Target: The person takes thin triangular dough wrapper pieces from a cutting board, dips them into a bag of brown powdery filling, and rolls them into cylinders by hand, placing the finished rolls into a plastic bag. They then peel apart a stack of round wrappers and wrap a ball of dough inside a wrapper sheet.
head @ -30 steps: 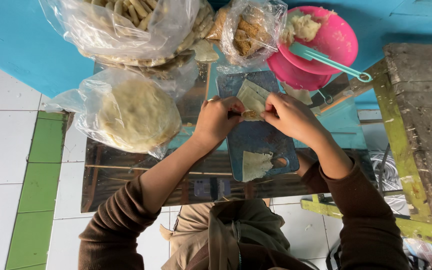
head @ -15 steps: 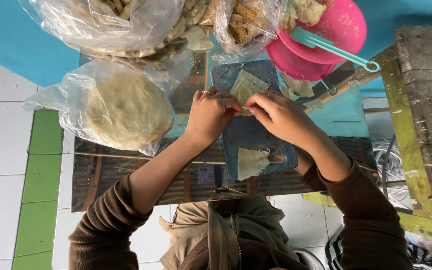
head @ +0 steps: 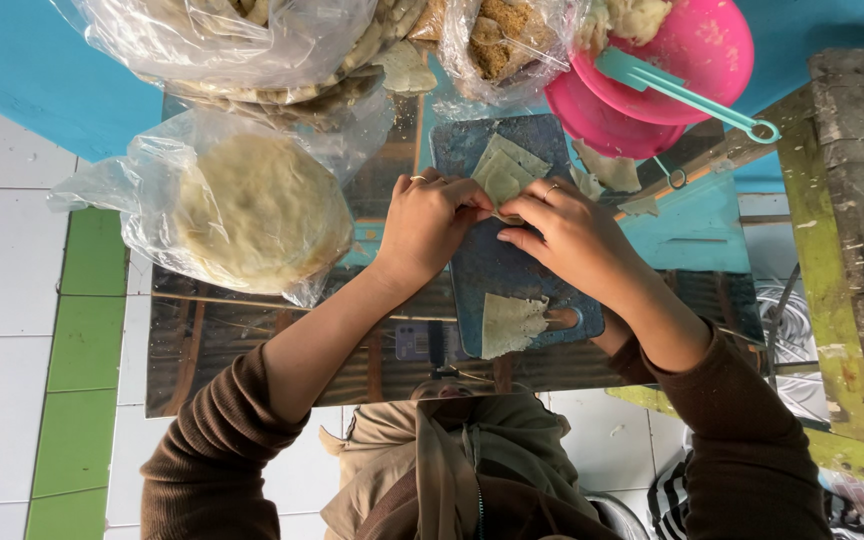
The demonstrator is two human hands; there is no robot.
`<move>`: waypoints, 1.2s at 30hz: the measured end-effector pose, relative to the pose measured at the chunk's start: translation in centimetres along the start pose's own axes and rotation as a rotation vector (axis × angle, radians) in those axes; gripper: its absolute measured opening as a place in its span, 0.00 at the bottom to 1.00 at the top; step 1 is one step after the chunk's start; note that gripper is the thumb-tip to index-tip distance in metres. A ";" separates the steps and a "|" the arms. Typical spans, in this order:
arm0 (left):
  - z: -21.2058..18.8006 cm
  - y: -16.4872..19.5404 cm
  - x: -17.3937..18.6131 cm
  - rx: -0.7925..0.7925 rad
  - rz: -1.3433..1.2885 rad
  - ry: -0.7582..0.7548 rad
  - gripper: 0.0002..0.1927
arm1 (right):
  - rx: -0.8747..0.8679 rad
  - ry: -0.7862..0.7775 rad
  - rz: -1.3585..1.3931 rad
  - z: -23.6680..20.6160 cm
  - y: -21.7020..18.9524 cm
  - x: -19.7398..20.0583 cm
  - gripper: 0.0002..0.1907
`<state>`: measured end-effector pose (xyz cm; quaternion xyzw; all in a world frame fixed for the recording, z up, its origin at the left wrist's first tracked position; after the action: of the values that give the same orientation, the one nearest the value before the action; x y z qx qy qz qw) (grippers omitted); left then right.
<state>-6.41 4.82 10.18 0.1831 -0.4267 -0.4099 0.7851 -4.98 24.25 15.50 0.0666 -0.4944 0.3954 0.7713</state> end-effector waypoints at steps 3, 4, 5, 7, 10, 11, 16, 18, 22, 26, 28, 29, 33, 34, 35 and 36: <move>-0.2 0.0 -0.4 0.010 -0.023 0.029 0.03 | 0.029 0.043 -0.018 -0.2 0.4 -1.2 0.10; -0.3 0.0 -0.6 0.003 -0.044 0.043 0.04 | 0.014 0.064 -0.001 -0.3 0.6 -1.7 0.08; -0.5 0.1 -0.7 -0.005 -0.064 0.058 0.04 | -0.001 0.086 0.015 -0.5 0.9 -2.1 0.06; -0.6 0.1 -1.1 -0.015 -0.079 0.073 0.05 | -0.017 0.119 0.013 -0.7 1.6 -2.8 0.05; -0.5 -0.2 -1.5 -0.023 -0.065 0.068 0.06 | -0.027 0.139 -0.024 -0.7 2.6 -3.9 0.07; -0.5 -0.3 -1.5 -0.032 -0.059 0.063 0.06 | -0.033 0.142 -0.027 -0.6 2.8 -4.2 0.08; -0.3 -0.8 -1.4 -0.055 -0.023 0.055 0.05 | -0.087 0.152 0.024 -0.5 3.5 -4.7 0.10; -0.1 -0.9 -1.4 -0.039 -0.043 0.040 0.05 | -0.115 0.141 0.063 -0.6 3.7 -4.6 0.10; 0.2 -0.9 -1.0 -0.058 -0.070 0.049 0.05 | -0.135 0.172 0.132 -0.2 3.9 -4.2 0.12; 0.4 -0.9 0.1 0.006 -0.192 0.011 0.08 | -0.133 0.163 0.149 0.5 3.7 -3.4 0.13; 0.5 -0.7 0.4 0.020 -0.234 0.000 0.09 | -0.094 0.162 0.100 0.7 3.5 -2.8 0.12; 0.5 -0.5 0.5 0.012 -0.235 -0.001 0.09 | -0.090 0.163 0.074 0.6 3.4 -2.3 0.11; 0.2 -0.4 0.4 0.002 -0.179 0.024 0.06 | -0.021 0.102 0.094 0.6 3.1 -1.2 0.11; 0.2 -0.4 0.3 -0.002 -0.147 0.035 0.06 | -0.024 0.107 0.066 0.5 3.1 -1.2 0.11; 0.1 -0.5 0.2 -0.006 -0.115 0.045 0.06 | -0.027 0.112 0.039 0.5 3.0 -1.2 0.11; 0.0 -0.5 0.1 -0.009 -0.084 0.053 0.06 | -0.031 0.116 0.011 0.5 3.0 -1.3 0.11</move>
<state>-6.66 4.45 9.94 0.2082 -0.3957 -0.4394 0.7792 -7.59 25.34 13.78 0.0289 -0.4553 0.3953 0.7973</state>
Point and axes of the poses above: each hand's wrist, its own z-axis towards the middle knuckle, its own x-axis out of the back of the hand, y = z × x, the point moved 2 cm from there along z, towards the middle knuckle, and after that the axes turned 14 degrees about y, right-handed, at the moved point
